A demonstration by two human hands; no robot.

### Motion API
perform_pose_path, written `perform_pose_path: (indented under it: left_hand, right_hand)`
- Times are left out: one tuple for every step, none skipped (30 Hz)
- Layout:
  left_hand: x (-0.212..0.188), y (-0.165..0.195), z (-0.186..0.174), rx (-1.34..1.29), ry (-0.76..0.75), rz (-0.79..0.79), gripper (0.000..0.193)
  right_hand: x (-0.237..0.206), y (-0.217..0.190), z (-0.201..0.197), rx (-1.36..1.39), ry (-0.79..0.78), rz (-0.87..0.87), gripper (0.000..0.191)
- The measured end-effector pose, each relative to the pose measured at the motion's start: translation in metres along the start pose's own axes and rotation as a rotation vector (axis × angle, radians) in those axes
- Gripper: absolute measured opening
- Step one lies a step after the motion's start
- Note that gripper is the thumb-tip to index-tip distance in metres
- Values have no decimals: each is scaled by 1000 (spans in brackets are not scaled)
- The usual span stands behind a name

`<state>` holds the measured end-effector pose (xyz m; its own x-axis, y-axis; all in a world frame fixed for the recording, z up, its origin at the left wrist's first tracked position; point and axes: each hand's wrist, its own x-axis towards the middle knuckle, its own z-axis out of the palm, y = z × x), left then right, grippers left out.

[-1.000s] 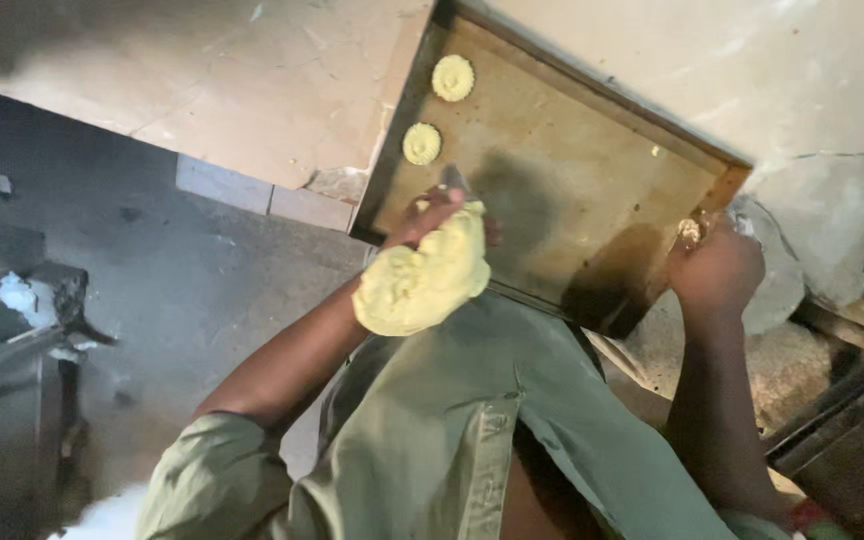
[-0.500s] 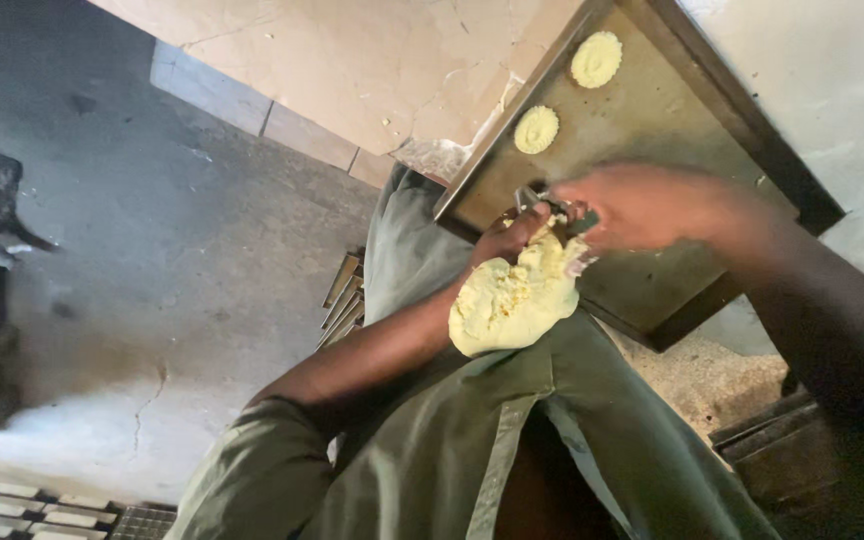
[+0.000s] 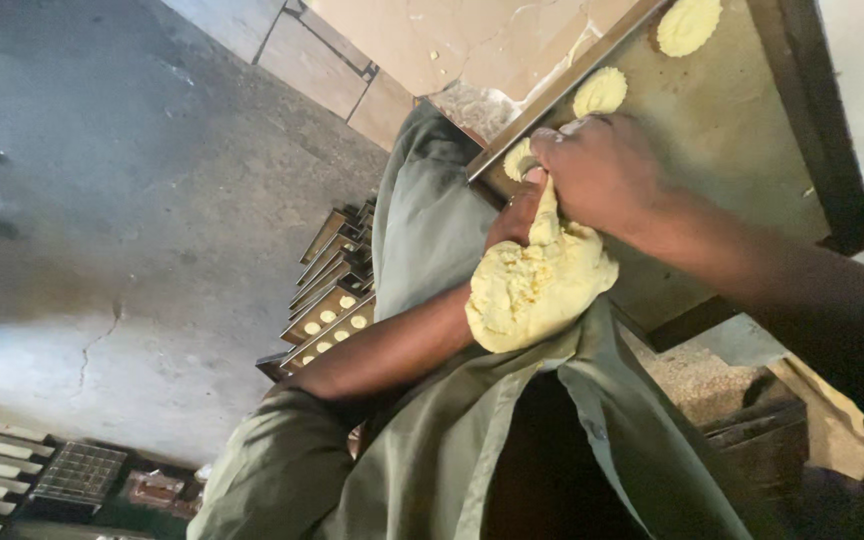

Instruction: The person repeatedly scoops dough from a large mass on a worktable and pipes small, swirled portions onto metal baking trays using a handheld piping tool. Completed trays are stacked on a nearby rack.

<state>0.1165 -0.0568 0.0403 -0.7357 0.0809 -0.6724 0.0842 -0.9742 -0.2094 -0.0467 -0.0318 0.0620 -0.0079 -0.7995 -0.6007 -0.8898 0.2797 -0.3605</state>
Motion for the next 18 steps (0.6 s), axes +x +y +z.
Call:
perform_pose_path:
  left_hand:
    - [-3,-3,-1,18,-4,4,44]
    - [-6,-6,-2,45,-4,8,44]
    - [-11,-11,-1,75,-9,9,44]
    - [-14,-15,0,111,-25,4,44]
    - [-15,-19,3,147,-37,4,44]
    - [-14,-23,8,192,-52,8,44]
    - [-13,-27,15,240,-70,15,44]
    - [-9,-31,22,275,-88,19,43]
    - [-4,-32,30,270,-110,15,43]
    - [1,-35,38,236,-128,-11,43]
    - [9,-34,45,137,-151,-57,42]
    - [14,-34,52,212,-181,-53,41]
    - [19,-35,56,230,-199,-88,41]
    - [24,-37,60,263,-208,-126,41]
    - [29,-39,62,299,-222,-170,41]
    - [34,-43,64,322,-230,-235,41]
    - [39,-46,64,341,-232,-301,41]
    - [44,-49,64,353,-235,-368,41]
  right_hand:
    - [-5,1,-4,6,-8,-2,25]
    - [-14,-2,-8,58,-49,-12,29]
    - [-28,-3,-13,107,-83,-16,36]
    - [-45,-3,-19,154,-115,-18,43]
    - [-62,0,-25,259,-118,14,49]
    - [-82,5,-31,366,-120,48,56]
    - [-100,7,-33,472,-119,82,63]
    - [-116,5,-27,522,104,33,61]
    - [-133,-4,-17,570,327,-14,58]
    - [-148,-8,-6,610,560,-57,56]
    - [-167,-6,3,714,582,-25,53]
    - [-182,-5,13,827,598,12,50]
    - [-192,-1,22,947,608,54,47]
    - [-197,6,30,1017,636,126,52]
    - [-195,16,37,1081,667,193,57]
    - [-190,30,40,1145,699,253,64]
    - [-182,42,42,937,623,312,57]
    - [-173,56,41,734,537,370,50]
